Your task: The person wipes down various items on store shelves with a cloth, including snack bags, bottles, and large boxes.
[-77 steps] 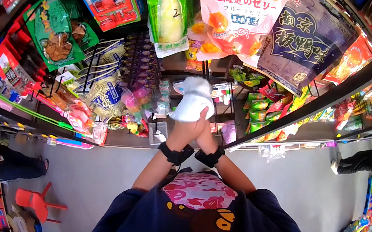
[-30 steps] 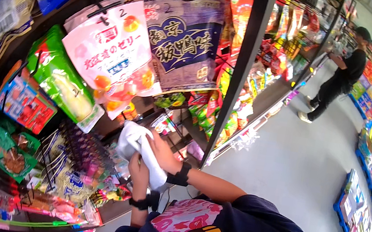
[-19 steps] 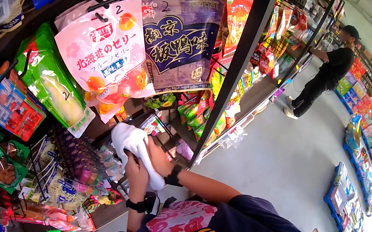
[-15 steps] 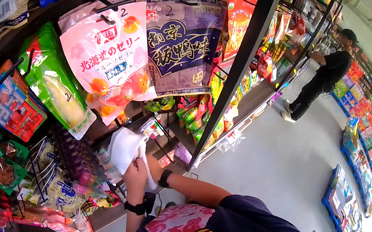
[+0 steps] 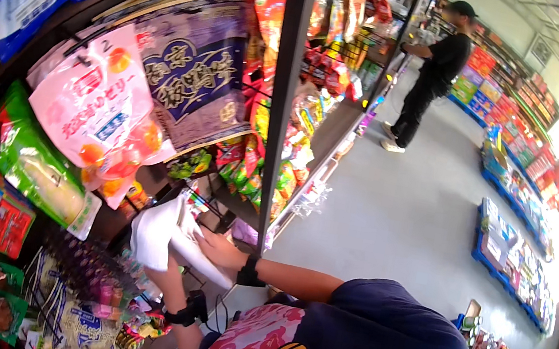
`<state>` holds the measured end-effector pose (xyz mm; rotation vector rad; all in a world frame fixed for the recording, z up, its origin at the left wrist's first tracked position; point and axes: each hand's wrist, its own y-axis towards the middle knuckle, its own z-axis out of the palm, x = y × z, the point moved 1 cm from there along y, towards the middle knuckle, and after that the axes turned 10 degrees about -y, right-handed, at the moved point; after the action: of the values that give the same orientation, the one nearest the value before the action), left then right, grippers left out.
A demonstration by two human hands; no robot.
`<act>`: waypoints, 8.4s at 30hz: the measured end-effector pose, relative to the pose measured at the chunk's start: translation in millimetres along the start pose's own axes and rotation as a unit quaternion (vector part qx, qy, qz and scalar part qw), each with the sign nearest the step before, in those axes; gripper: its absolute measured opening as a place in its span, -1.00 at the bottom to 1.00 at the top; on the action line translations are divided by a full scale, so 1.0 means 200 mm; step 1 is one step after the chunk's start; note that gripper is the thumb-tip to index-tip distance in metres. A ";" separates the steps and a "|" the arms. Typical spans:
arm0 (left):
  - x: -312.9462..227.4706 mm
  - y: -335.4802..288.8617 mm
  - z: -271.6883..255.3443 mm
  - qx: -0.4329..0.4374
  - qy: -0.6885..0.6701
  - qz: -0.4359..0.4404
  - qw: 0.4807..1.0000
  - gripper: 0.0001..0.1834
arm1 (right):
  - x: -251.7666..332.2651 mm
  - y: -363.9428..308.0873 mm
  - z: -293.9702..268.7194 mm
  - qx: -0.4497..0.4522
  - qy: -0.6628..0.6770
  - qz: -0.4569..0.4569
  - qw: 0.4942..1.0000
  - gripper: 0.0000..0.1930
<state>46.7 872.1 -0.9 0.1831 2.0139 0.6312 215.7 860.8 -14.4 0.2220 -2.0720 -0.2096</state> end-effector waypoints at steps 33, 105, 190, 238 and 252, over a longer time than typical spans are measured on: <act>-0.68 -0.02 -0.10 0.338 -0.109 0.162 0.921 -0.46 | 0.57 -0.33 -0.87 -0.185 -0.040 -0.152 0.970 -0.65; -0.70 0.03 -0.52 0.013 -0.066 0.125 0.990 -0.39 | 0.66 0.41 -0.60 -0.155 -0.055 -0.326 0.931 -0.73; -0.24 -0.45 0.04 0.190 -0.138 -0.274 0.933 -0.65 | -0.55 -0.62 -0.58 0.206 -0.304 -0.083 0.926 -0.80; -0.15 -0.63 -0.32 0.422 -0.267 -0.243 0.832 -0.45 | 0.32 -0.60 -0.27 -0.045 -0.235 -0.065 0.969 -0.74; -0.44 -0.88 0.25 0.612 -0.412 -0.228 0.635 -0.55 | 0.34 -1.33 -0.47 -0.120 -0.084 0.243 0.959 -0.62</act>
<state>155.9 706.4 -40.6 0.5998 1.1314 -1.0950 282.5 581.7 24.9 -0.4654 -2.1757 -0.1799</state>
